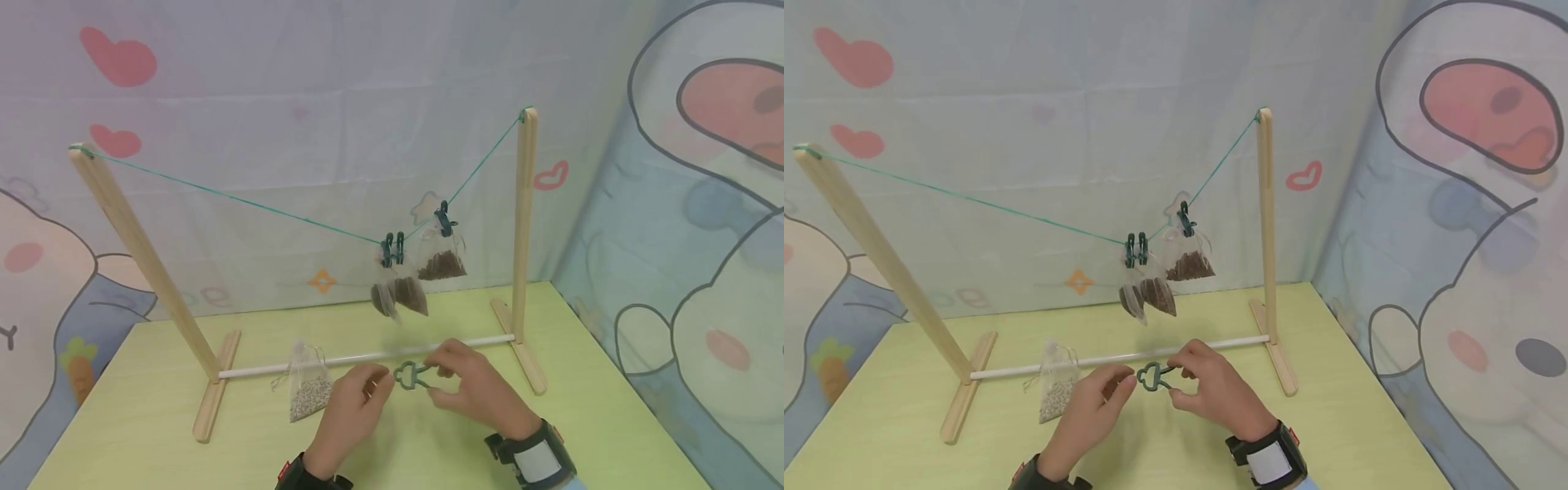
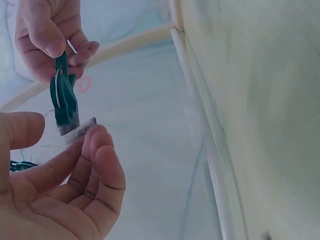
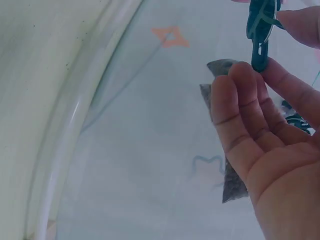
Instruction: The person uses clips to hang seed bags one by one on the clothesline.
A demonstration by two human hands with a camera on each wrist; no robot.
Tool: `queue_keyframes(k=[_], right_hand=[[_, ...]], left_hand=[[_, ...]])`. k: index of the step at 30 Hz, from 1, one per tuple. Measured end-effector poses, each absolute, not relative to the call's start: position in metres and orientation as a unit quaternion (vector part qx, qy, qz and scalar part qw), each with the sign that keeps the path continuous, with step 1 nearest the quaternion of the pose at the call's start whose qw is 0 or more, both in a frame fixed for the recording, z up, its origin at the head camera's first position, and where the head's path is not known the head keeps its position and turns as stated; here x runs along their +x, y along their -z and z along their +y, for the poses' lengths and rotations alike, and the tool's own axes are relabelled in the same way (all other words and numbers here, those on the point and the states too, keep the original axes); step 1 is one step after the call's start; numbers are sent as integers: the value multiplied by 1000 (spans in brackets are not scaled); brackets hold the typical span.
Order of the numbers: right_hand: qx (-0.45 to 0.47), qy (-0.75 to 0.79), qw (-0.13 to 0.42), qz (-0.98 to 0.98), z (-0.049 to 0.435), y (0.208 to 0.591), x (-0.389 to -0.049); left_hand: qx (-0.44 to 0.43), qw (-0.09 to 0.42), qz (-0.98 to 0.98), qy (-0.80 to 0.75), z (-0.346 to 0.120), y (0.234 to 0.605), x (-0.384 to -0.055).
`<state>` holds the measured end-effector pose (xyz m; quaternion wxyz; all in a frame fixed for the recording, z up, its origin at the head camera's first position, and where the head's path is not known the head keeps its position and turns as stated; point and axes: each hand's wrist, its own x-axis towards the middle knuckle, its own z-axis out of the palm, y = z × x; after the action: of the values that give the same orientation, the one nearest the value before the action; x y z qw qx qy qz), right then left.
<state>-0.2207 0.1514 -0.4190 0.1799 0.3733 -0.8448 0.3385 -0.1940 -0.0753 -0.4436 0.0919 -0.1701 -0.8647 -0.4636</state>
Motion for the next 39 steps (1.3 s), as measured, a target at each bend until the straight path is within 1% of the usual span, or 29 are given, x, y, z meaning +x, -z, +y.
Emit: queue_keyframes(k=[6,11,15,20,24,28,31,35,37,39], right_hand=[[404,-339,192,-827,144,417,-216],[413,-342,195,-821,141,417,-216],[403,-383,181,-811,140,418,-218],[384,-435,160,-798,139,418,-217],[384,-448,163,-791,139,417,-216],[384,-457,180,-782,136,414,-212],[379,-460,198,-778,132,403,-204],[378,-463,215,-772,131,403,-204],[383,-464,218,-768,133,412,-210],[388,-463,221,-766,134,416,-213]], left_hand=[[-150,42,-855,495,-78,444,-197],[-150,19,-847,509,-79,444,-198],[-143,-7,-815,561,-80,442,-198],[-120,-54,-770,624,-79,439,-199],[-120,-80,-753,642,-78,439,-198],[-125,-99,-744,649,-76,439,-197],[-127,-103,-744,648,-74,439,-196],[-141,-95,-760,628,-74,437,-196],[-151,-78,-776,607,-77,437,-197],[-154,-48,-800,577,-82,436,-198]])
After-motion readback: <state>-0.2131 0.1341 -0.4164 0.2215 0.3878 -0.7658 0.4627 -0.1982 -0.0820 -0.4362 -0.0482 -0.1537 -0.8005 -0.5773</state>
